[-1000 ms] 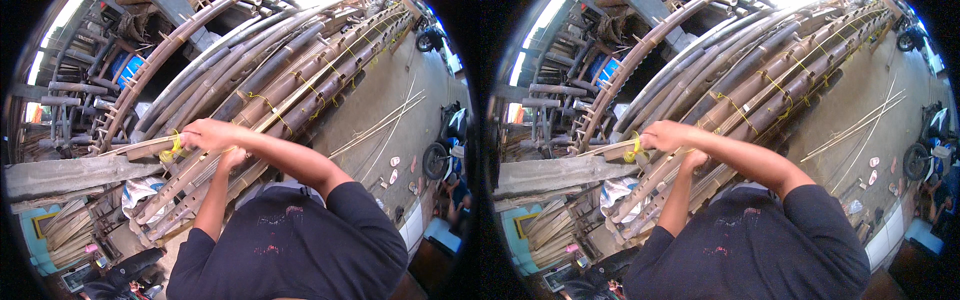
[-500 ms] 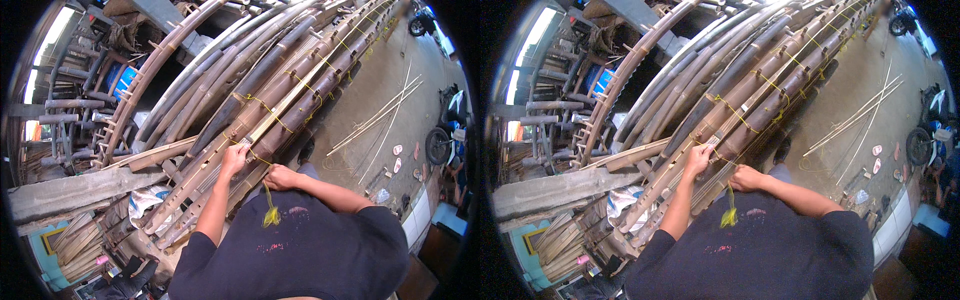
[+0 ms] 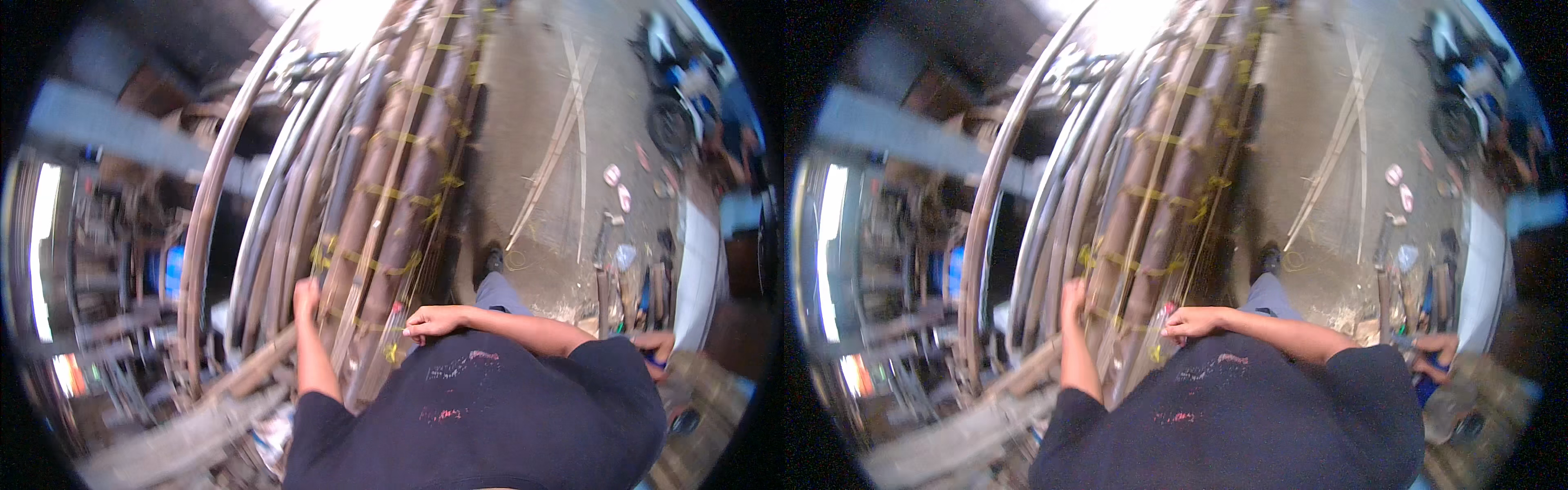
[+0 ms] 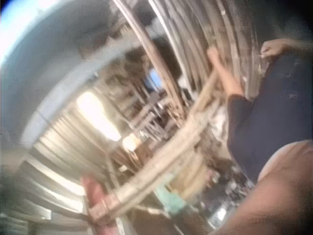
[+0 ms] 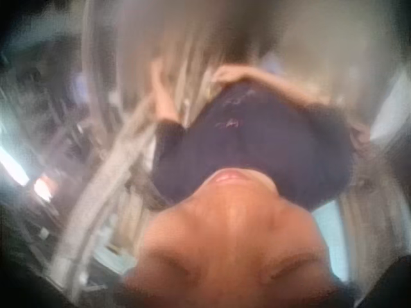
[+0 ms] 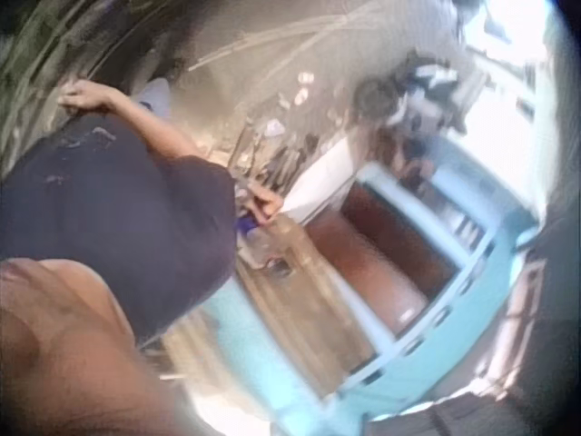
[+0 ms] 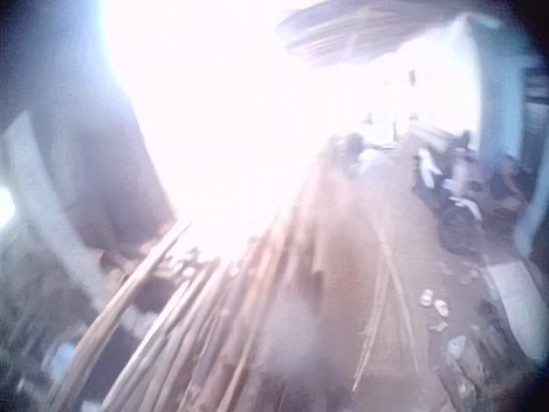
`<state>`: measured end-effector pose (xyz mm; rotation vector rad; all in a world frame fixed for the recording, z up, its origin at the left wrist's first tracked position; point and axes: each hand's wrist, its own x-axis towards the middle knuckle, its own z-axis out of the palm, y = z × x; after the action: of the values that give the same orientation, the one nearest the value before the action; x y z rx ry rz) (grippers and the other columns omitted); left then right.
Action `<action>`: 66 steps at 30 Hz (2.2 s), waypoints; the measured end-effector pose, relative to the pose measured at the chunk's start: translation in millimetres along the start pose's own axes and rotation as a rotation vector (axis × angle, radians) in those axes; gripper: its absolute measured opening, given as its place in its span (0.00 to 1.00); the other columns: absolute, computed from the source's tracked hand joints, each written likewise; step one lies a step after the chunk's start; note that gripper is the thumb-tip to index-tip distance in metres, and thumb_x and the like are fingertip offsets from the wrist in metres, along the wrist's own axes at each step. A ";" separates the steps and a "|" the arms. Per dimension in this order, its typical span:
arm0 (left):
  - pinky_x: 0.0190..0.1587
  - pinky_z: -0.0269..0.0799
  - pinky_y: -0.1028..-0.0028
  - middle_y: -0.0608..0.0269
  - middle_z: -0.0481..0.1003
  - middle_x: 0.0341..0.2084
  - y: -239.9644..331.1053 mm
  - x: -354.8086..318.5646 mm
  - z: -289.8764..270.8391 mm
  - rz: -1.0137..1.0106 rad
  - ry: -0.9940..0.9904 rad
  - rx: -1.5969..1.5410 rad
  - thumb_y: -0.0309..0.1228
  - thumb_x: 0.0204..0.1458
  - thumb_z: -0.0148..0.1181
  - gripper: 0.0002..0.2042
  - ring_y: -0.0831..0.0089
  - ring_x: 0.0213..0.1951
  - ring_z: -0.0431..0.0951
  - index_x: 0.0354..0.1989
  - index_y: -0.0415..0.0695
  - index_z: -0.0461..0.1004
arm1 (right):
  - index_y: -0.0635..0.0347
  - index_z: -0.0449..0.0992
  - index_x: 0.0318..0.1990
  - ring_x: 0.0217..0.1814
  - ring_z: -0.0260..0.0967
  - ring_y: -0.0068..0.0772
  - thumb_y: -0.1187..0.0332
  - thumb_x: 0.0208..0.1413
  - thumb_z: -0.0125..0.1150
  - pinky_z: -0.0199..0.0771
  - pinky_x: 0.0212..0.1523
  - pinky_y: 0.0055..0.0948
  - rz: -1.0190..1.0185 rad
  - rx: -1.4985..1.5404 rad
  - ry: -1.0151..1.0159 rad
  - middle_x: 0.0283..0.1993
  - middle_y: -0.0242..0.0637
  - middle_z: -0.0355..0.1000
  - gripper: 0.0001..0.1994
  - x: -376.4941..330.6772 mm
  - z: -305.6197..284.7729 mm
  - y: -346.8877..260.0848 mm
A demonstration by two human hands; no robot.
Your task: The person ties thin bamboo sticks to a larger bamboo rack using yellow string. They wrap the string around the sticks and rack, then tie knots to secure them in place.
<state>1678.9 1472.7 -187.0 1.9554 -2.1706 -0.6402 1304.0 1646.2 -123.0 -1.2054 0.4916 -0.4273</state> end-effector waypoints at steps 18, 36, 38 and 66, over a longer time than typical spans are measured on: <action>0.57 0.68 0.62 0.43 0.77 0.43 731.8 35.8 -123.8 1.152 -0.451 -0.894 0.34 0.64 0.50 0.18 0.56 0.51 0.77 0.52 0.30 0.74 | 0.58 0.77 0.45 0.48 0.75 0.51 0.55 0.60 0.56 0.73 0.48 0.44 0.427 -0.361 1.142 0.44 0.48 0.78 0.16 -303.6 -270.0 32.7; 0.37 0.72 0.67 0.47 0.76 0.35 1071.4 279.4 -70.0 1.387 -1.761 -1.838 0.26 0.56 0.61 0.07 0.62 0.31 0.76 0.32 0.34 0.78 | 0.63 0.77 0.37 0.27 0.76 0.29 0.62 0.56 0.58 0.75 0.31 0.31 0.597 0.766 2.030 0.29 0.39 0.77 0.12 -433.1 -494.2 221.8; 0.40 0.71 0.71 0.53 0.75 0.33 1089.3 327.1 -43.7 1.111 -1.404 -1.631 0.21 0.56 0.58 0.02 0.65 0.36 0.75 0.36 0.35 0.76 | 0.64 0.77 0.40 0.28 0.76 0.30 0.61 0.57 0.57 0.77 0.33 0.31 0.648 0.847 1.998 0.31 0.41 0.78 0.14 -433.2 -538.3 228.0; 0.64 0.50 0.61 0.63 0.73 0.56 1103.9 686.0 677.6 0.705 -0.932 -0.292 0.33 0.54 0.60 0.14 0.67 0.59 0.66 0.49 0.55 0.81 | 0.58 0.68 0.62 0.65 0.63 0.51 0.60 0.63 0.55 0.68 0.62 0.45 1.203 0.427 1.797 0.63 0.50 0.64 0.23 -614.1 -1397.1 407.1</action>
<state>315.2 1011.0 -461.8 0.6471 -2.7318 -1.7938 24.4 1032.9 -816.7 0.3497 2.3084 -0.3993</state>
